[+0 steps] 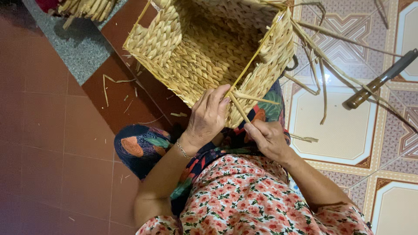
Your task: The person trims excess woven material from the edges of a rectangular basket using shears, then weaves additional strips into the basket's rim. The person rotates the basket to access different sides and continues trimming and weaving.
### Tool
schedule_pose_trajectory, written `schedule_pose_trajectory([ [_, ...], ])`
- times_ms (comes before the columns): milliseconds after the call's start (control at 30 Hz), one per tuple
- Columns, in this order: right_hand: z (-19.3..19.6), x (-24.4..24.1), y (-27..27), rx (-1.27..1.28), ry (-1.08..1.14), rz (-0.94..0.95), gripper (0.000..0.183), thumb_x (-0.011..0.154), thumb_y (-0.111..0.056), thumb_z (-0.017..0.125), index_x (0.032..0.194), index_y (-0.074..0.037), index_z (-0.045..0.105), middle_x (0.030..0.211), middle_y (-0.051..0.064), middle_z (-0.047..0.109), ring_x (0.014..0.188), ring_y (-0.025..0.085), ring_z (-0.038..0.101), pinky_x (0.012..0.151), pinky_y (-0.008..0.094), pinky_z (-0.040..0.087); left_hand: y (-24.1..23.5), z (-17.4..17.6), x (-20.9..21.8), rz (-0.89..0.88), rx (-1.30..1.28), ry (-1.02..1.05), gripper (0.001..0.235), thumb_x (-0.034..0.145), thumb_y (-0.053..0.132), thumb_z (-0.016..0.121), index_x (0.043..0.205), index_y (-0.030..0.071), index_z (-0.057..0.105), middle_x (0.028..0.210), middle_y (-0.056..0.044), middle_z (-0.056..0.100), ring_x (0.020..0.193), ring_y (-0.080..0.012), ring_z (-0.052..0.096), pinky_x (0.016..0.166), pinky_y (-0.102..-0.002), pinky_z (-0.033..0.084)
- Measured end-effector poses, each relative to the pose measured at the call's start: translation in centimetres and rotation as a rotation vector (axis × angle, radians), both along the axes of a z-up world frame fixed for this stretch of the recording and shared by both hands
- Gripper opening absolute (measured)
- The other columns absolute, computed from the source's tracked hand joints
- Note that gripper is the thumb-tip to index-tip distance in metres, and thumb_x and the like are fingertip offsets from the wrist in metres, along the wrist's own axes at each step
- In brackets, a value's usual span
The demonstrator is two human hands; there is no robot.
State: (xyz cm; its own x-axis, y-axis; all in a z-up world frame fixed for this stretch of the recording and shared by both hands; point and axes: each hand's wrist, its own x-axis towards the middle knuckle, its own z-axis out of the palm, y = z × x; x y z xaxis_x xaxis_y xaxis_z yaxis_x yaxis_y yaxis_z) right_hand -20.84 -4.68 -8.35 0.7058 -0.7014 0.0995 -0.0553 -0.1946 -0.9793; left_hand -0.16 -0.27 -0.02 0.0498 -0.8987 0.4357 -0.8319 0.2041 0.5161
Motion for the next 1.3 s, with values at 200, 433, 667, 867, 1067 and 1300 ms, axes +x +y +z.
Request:
schedule_pose_trajectory([
  [200, -1.1, -1.0, 0.0, 0.232, -0.148, 0.291, 0.037, 0.109, -0.021, 0.049, 0.090, -0.002, 0.074, 0.075, 0.007, 0.069, 0.063, 0.012, 0.064, 0.056, 0.027, 0.051, 0.1, 0.4, 0.5, -0.053, -0.145, -0.132, 0.047, 0.092, 0.000, 0.071, 0.134, -0.001, 0.050, 0.116, -0.019, 0.060, 0.101, -0.0362, 0.065, 0.088, -0.044, 0.056],
  [433, -0.3, 1.4, -3.5, 0.419, 0.027, -0.128, 0.023, 0.101, -0.016, 0.060, 0.118, -0.002, 0.069, 0.087, 0.011, 0.075, 0.062, 0.013, 0.067, 0.050, 0.026, 0.057, 0.1, -0.1, 1.3, -0.080, -0.042, 0.100, 0.046, 0.095, 0.000, 0.062, 0.139, -0.003, 0.048, 0.115, -0.016, 0.066, 0.104, -0.0296, 0.071, 0.095, -0.039, 0.061],
  [667, 3.2, 5.3, -9.1, -0.330, -0.243, -0.242, 0.008, 0.105, -0.011, 0.071, 0.106, -0.004, 0.075, 0.088, 0.008, 0.074, 0.074, 0.011, 0.069, 0.061, 0.026, 0.054, -1.7, 2.5, 0.8, 0.003, 0.076, 0.166, 0.035, 0.092, 0.008, 0.078, 0.123, 0.002, 0.062, 0.103, -0.011, 0.071, 0.090, -0.0199, 0.073, 0.079, -0.034, 0.060],
  [867, 3.9, 8.3, -11.1, -0.611, -0.183, -0.381, 0.010, 0.094, -0.011, 0.085, 0.093, -0.007, 0.076, 0.078, 0.006, 0.069, 0.064, 0.014, 0.060, 0.056, 0.031, 0.046, -3.0, 2.2, 0.3, 0.063, 0.124, 0.032, 0.028, 0.093, 0.005, 0.077, 0.118, -0.002, 0.067, 0.095, -0.012, 0.068, 0.083, -0.0238, 0.070, 0.073, -0.035, 0.057],
  [1067, 0.1, 6.3, -11.2, -0.241, -0.265, -0.445, 0.008, 0.103, -0.007, 0.074, 0.104, -0.008, 0.066, 0.088, 0.002, 0.066, 0.064, 0.008, 0.058, 0.054, 0.022, 0.047, -3.6, 1.3, 0.5, 0.025, 0.106, 0.014, 0.027, 0.095, 0.010, 0.074, 0.118, -0.003, 0.068, 0.103, -0.014, 0.070, 0.092, -0.0265, 0.070, 0.081, -0.035, 0.056],
  [1300, 2.0, 3.9, -9.7, -0.608, -0.046, -0.292, 0.031, 0.090, -0.009, 0.080, 0.119, -0.005, 0.071, 0.115, 0.013, 0.056, 0.102, 0.024, 0.058, 0.086, 0.037, 0.051, -5.0, -1.8, 2.3, -0.054, 0.555, 0.722, 0.025, 0.100, 0.012, 0.063, 0.120, -0.001, 0.070, 0.100, -0.005, 0.069, 0.082, -0.0083, 0.061, 0.069, -0.023, 0.050],
])
